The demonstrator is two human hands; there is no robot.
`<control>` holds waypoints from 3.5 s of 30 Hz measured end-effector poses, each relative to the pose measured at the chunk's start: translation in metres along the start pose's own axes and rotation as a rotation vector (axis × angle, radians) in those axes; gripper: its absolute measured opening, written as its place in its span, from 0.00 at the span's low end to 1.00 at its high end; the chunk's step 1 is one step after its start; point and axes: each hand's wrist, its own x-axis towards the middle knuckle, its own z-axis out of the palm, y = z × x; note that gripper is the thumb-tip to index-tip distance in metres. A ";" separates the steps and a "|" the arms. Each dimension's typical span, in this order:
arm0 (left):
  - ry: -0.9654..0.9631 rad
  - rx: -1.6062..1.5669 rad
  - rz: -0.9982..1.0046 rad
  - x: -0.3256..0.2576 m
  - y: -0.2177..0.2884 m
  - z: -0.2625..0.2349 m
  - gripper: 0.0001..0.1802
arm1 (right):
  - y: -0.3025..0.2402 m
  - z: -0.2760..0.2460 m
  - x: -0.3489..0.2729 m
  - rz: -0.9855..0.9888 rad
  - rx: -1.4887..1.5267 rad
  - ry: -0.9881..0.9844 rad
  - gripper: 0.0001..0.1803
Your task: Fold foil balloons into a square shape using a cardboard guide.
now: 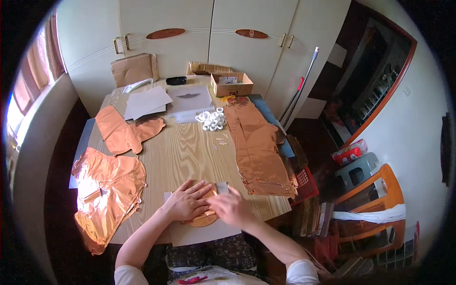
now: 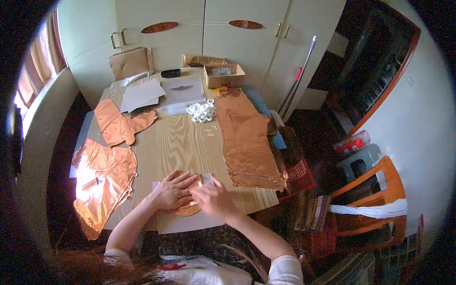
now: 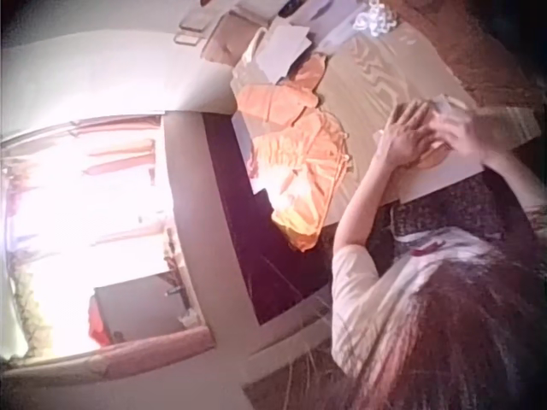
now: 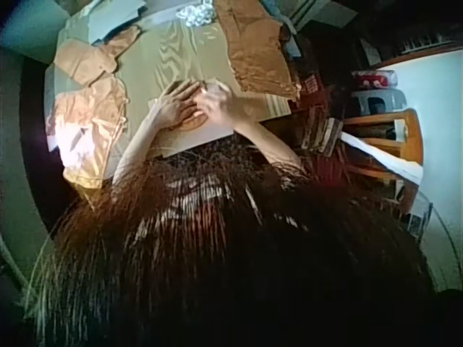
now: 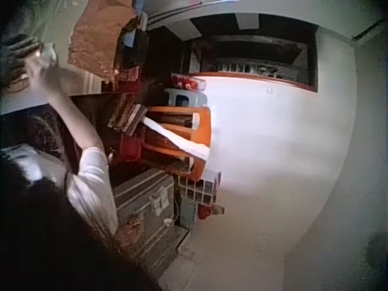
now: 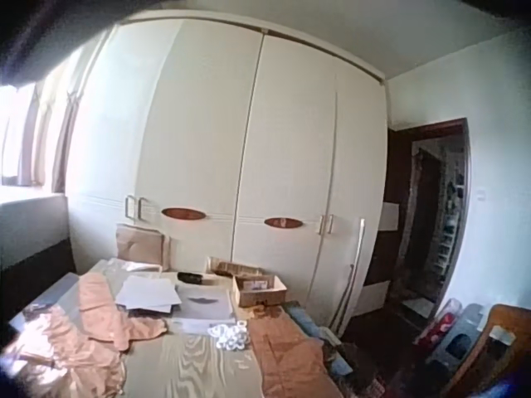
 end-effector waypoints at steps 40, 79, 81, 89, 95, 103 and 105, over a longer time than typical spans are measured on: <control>0.058 0.081 -0.236 -0.017 0.003 0.008 0.52 | 0.023 0.009 0.013 -0.020 -0.385 -0.164 0.41; 0.110 -0.028 -0.193 -0.006 0.013 0.017 0.41 | 0.017 0.005 0.010 0.132 -0.345 -0.296 0.44; 0.114 -0.030 -0.188 -0.004 0.014 0.015 0.41 | 0.023 0.011 0.004 0.120 -0.352 -0.254 0.45; 0.121 0.017 -0.194 -0.008 0.011 0.018 0.40 | 0.001 -0.006 -0.009 0.025 -0.174 -0.075 0.43; 0.124 0.012 -0.190 -0.003 0.015 0.018 0.39 | -0.058 -0.021 -0.041 -0.317 -0.281 -0.130 0.22; 0.110 0.021 -0.184 -0.009 0.015 0.014 0.38 | -0.071 -0.023 -0.066 -0.291 -0.327 0.022 0.13; 0.118 0.017 -0.185 -0.008 0.016 0.013 0.37 | -0.071 -0.047 -0.083 -0.338 -0.367 0.032 0.11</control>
